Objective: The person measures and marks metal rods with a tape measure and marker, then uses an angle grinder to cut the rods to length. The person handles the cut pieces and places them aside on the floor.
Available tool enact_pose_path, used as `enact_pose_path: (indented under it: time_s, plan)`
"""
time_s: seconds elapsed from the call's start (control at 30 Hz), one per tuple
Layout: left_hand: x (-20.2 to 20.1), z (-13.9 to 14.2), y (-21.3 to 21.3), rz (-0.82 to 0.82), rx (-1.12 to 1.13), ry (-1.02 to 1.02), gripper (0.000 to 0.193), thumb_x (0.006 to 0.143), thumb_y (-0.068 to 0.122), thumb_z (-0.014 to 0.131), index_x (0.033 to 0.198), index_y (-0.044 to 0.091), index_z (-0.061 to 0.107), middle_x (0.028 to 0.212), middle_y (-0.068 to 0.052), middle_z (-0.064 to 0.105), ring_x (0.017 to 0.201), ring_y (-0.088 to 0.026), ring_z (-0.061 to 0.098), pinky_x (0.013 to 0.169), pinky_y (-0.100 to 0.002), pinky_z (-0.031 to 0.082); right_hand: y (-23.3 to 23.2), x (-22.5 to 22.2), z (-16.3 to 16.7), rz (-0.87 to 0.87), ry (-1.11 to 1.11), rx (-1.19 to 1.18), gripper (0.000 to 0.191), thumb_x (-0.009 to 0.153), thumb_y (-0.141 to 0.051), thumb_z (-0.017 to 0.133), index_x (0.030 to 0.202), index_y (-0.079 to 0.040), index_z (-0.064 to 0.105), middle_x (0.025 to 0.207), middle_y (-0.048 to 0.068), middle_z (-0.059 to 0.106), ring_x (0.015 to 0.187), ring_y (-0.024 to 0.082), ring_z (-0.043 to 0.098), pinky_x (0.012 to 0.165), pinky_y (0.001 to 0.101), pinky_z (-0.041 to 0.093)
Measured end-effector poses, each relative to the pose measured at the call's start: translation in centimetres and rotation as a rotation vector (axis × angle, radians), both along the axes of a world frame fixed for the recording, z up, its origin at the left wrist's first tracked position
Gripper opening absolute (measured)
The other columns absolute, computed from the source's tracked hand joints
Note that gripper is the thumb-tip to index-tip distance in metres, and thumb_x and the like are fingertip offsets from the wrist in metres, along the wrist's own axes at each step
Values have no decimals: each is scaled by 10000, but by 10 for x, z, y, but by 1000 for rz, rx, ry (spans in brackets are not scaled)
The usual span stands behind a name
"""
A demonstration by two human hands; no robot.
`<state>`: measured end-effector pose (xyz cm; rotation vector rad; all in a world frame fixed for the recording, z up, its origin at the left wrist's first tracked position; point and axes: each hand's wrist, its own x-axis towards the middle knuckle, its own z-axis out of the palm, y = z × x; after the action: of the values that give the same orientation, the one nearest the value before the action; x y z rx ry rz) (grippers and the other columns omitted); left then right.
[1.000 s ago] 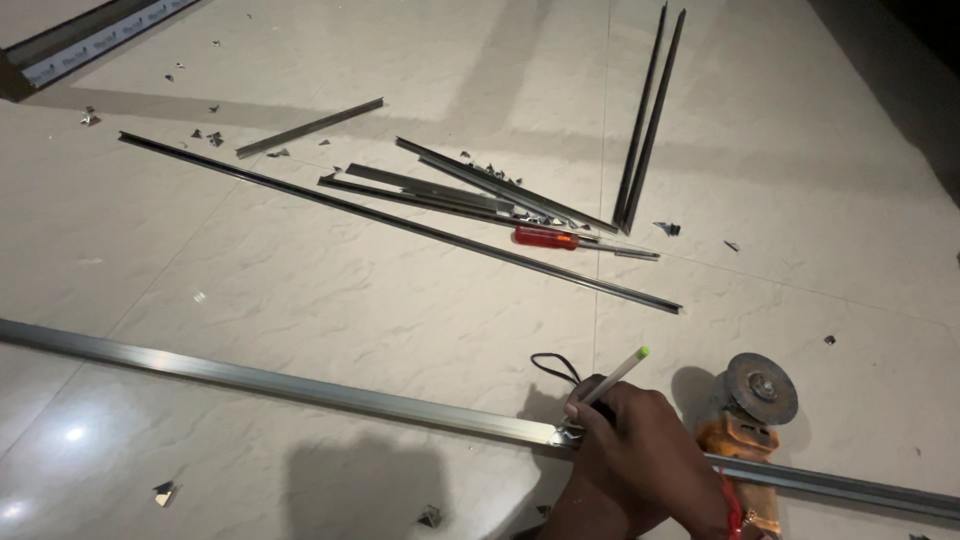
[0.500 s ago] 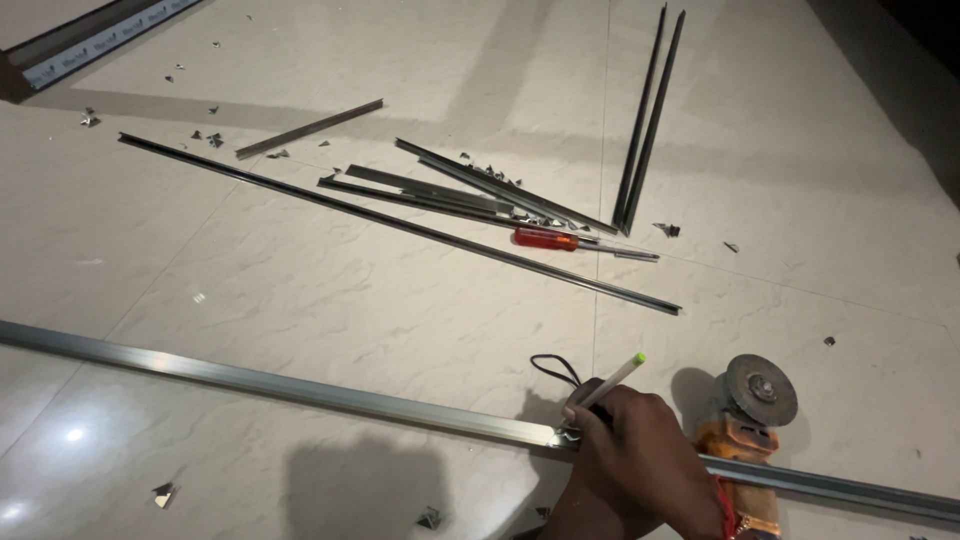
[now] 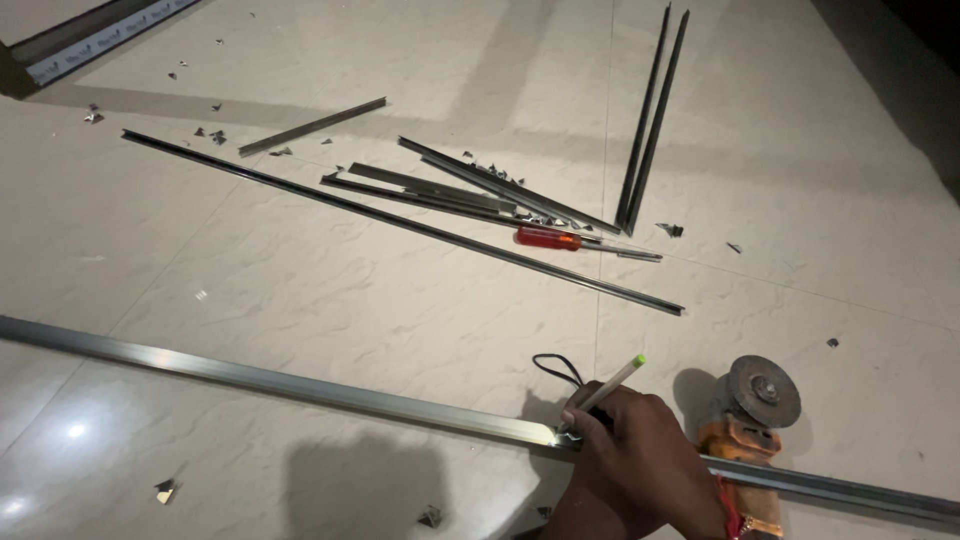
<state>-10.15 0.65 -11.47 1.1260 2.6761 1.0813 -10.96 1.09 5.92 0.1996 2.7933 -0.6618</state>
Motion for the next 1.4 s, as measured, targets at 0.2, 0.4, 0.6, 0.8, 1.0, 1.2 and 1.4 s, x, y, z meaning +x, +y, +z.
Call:
enact_pose_path:
  time_s: [0.2,0.4,0.6,0.8,1.0,1.2,1.4]
  plan:
    - [-3,-21,13,11,14,22,500,1059,382,485,1410,25,474,1446,-254,481,1393,-409,411,1146,-638,238,-2,-5,3,67,-16,67,333,889,-426,742,991,-124,838,865,142,771,812,292,759,764,388,577]
    - [-1,-38,24,133,-80,173,514,1050,384,459,1431,38,456,1425,-246,474,1369,-382,406,1124,-618,238,-4,-3,4,31,-33,16,291,841,-399,762,1019,-186,849,943,88,783,864,253,786,793,367,599]
    - [-8,-13,14,46,-52,57,500,1037,355,467,1412,24,452,1426,-260,457,1375,-393,380,1119,-641,216,2,-10,0,46,69,-8,290,854,-395,772,981,-144,842,929,111,789,838,270,789,766,371,610]
    - [-8,9,7,82,-128,77,455,1057,320,489,1383,4,469,1389,-265,470,1339,-415,402,1084,-676,232,2,-10,-1,9,57,48,311,881,-421,757,1012,-145,812,911,124,785,860,279,779,776,383,596]
    - [-14,-12,18,102,-189,129,459,1058,344,469,1397,34,462,1392,-239,473,1355,-371,410,1127,-608,225,-3,-13,5,33,-3,15,275,870,-385,757,1024,-165,818,930,114,782,872,284,774,789,383,586]
    - [-15,-4,12,31,11,-66,483,1071,385,441,1431,62,422,1440,-220,441,1386,-363,375,1161,-585,192,-5,-9,4,-24,223,130,290,852,-360,770,984,-103,792,891,159,755,870,350,732,778,431,563]
    - [-20,19,-1,5,69,-90,469,1076,365,457,1417,44,471,1444,-228,505,1411,-372,437,1186,-561,275,11,-17,4,-95,99,-113,332,876,-418,727,970,-106,793,828,142,805,802,284,762,746,404,612]
